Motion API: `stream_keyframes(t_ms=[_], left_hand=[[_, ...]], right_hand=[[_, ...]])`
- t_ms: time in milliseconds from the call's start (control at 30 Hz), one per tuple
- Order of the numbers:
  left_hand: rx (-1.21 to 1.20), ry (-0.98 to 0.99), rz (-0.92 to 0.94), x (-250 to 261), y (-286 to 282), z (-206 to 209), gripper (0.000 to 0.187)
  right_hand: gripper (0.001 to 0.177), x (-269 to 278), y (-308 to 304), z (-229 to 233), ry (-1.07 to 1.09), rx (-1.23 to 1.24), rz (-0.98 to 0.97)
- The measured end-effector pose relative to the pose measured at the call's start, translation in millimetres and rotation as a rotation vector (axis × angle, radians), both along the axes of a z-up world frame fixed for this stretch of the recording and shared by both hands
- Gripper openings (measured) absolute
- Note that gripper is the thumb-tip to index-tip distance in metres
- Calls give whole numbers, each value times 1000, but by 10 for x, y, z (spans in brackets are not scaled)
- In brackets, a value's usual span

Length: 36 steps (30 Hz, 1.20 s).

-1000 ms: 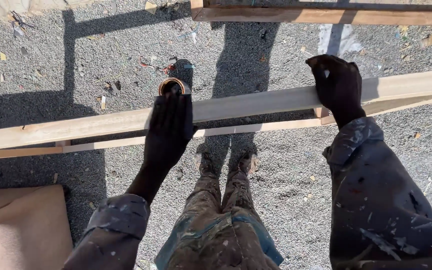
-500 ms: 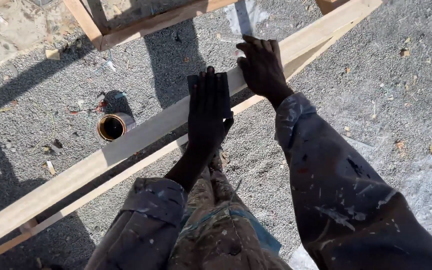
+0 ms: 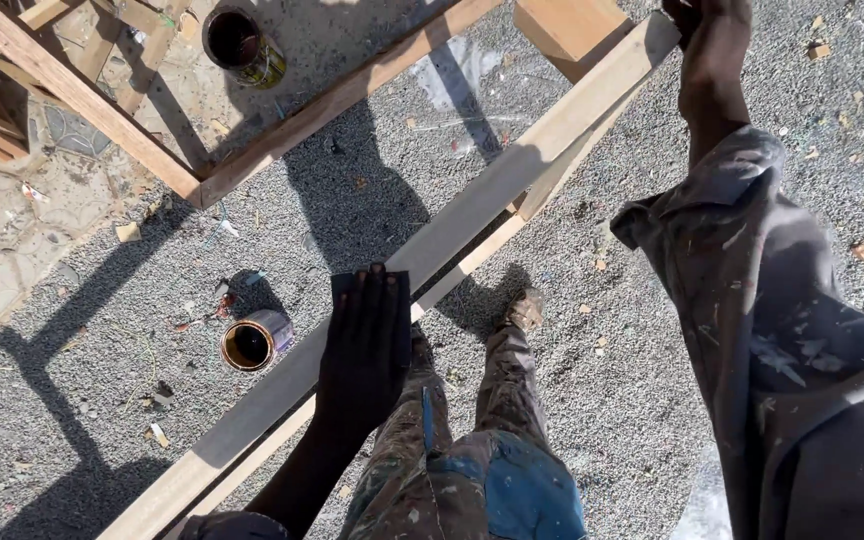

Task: The person sands the surfaces and corners of a wooden frame by hand using sandpaper.

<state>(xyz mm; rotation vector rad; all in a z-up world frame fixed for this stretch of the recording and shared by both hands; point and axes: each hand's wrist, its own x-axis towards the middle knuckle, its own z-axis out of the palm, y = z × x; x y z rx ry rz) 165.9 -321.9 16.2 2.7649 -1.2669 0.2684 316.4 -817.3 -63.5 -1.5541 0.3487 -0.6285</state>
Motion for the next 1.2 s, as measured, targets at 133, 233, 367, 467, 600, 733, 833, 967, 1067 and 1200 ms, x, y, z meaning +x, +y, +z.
stream_keyframes(t_ms=[133,233,367,467,600,733,833,967,1067,1200], left_hand=[[214,-38,37,116,-103,-67,90],[212,-81,52,470,-680,-117,87],[6,-115,-138,1053,-1959,-208,70],[-1,-167,-186,1588,-2659,-596,58],[19,-207,-172,1807,-2953,-705,48],[23,-4,-258,1449,-2176,-203,58],[82,5,-313,1180,-1830,-86,61],[79,109,-275,1450,-2659,-374,62],[200,196,-281,1651,-3061,-399,82],[44,-77,-328,1443,-2302,-362,67]], right_hand=[[51,17,410,28,338,294,65],[53,121,486,-63,114,422,118],[62,-28,432,-58,3,543,309],[71,53,409,-69,-49,645,415],[78,172,387,-309,72,722,243],[87,28,514,75,43,678,323],[89,-100,563,158,77,531,183],[90,-155,554,103,-5,728,245],[93,-199,530,27,-75,934,251],[96,-171,533,158,3,616,273]])
